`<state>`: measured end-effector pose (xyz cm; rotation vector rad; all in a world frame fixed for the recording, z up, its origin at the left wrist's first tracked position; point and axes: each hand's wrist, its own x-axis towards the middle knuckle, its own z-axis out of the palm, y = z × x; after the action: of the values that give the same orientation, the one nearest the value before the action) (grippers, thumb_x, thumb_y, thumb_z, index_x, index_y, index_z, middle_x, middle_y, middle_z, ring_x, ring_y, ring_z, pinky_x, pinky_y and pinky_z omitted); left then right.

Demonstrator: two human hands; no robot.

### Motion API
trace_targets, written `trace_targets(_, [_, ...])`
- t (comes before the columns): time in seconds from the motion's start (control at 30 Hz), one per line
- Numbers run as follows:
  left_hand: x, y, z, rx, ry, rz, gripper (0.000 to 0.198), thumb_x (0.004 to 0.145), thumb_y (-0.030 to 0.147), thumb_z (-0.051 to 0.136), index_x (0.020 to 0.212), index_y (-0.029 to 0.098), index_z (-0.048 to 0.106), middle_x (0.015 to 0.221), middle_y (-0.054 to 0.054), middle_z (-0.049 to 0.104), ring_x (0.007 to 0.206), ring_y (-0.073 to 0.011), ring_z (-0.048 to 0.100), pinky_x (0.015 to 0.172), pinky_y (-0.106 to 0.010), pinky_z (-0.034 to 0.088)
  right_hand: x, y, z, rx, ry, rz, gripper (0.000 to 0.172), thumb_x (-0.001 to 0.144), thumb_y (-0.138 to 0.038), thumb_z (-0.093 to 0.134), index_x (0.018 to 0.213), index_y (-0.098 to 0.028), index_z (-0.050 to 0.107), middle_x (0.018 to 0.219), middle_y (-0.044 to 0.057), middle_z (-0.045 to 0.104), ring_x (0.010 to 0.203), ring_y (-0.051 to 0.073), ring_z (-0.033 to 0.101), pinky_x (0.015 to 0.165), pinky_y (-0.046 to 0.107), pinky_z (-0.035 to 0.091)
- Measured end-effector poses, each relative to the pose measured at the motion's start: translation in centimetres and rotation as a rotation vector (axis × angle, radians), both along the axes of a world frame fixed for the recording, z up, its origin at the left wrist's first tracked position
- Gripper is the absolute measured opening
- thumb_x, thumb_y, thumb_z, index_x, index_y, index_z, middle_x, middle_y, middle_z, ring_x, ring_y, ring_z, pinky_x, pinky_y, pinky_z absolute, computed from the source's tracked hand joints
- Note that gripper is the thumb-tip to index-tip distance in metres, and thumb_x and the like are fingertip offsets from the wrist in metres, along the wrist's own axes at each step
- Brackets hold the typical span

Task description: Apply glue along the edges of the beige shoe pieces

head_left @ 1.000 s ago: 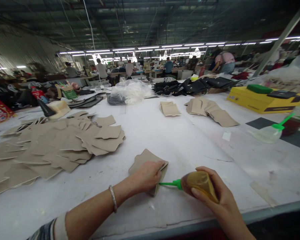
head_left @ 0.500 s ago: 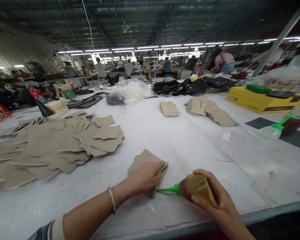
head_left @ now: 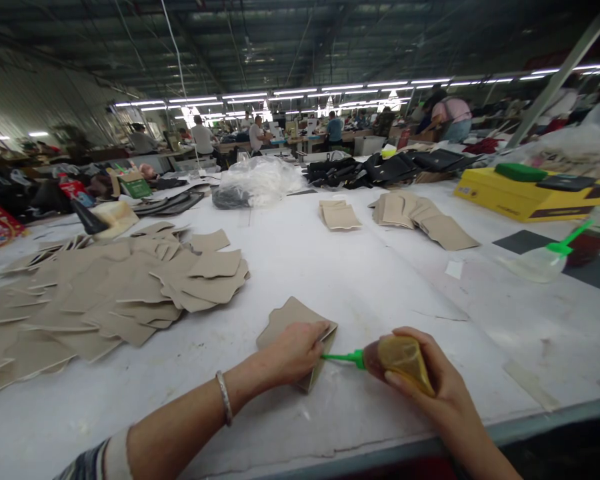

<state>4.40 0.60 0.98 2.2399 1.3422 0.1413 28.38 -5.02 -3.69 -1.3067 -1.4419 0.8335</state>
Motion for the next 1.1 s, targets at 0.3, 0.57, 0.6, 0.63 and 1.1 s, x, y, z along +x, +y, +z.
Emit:
trace_targets(0.3, [-0.3,0.4,-0.7,-0.001,-0.111,-0.046,0.042,0.086,0.013,0.039,0.122,0.027,0.057,0.111,-0.002,0.068,0.102,-0.0203,0.062,0.090,-0.029,0.045,1.1,1.0,0.2,0.034,-0.062,0.056,0.049,0.079,-0.044,0.073,0.119,-0.027,0.050,0.108,0.003,0.062,0.094,0.024,0.061,0.080,0.029,0.049])
trace_targets(0.57, [-0.3,0.6,-1.0,-0.002,-0.167,-0.069,0.049,0.084,0.012,0.038,0.125,0.026,0.059,0.121,-0.002,0.066,0.107,-0.0208,0.061,0.094,-0.030,0.045,1.7,1.5,0.4,0.091,-0.130,0.106,0.046,0.084,-0.042,0.070,0.122,-0.030,0.047,0.111,0.001,0.060,0.096,0.020,0.061,0.080,0.026,0.049])
trace_targets(0.6, [-0.3,0.7,-1.0,-0.003,-0.163,-0.064,0.049,0.084,0.013,0.038,0.125,0.026,0.059,0.120,-0.001,0.066,0.107,-0.0208,0.061,0.093,-0.030,0.045,1.7,1.5,0.4,0.088,-0.134,0.116,0.046,0.085,-0.042,0.070,0.122,-0.030,0.046,0.110,0.001,0.060,0.095,0.020,0.061,0.079,0.025,0.050])
trace_targets(0.63, [-0.3,0.7,-0.9,-0.006,-0.156,-0.060,0.049,0.084,0.013,0.038,0.126,0.027,0.059,0.118,-0.002,0.067,0.105,-0.0207,0.062,0.091,-0.029,0.046,1.7,1.5,0.4,0.100,-0.148,0.093,0.045,0.085,-0.042,0.070,0.122,-0.029,0.047,0.109,0.001,0.060,0.095,0.020,0.061,0.079,0.026,0.049])
trace_targets(1.1, [0.0,0.8,-0.5,-0.030,-0.107,-0.019,0.050,0.083,0.016,0.038,0.127,0.027,0.058,0.101,-0.004,0.071,0.091,-0.0216,0.065,0.079,-0.030,0.048,1.3,0.7,0.8,0.329,-0.365,-0.054,0.042,0.086,-0.038,0.068,0.122,-0.028,0.049,0.113,0.003,0.058,0.100,0.022,0.058,0.084,0.029,0.046])
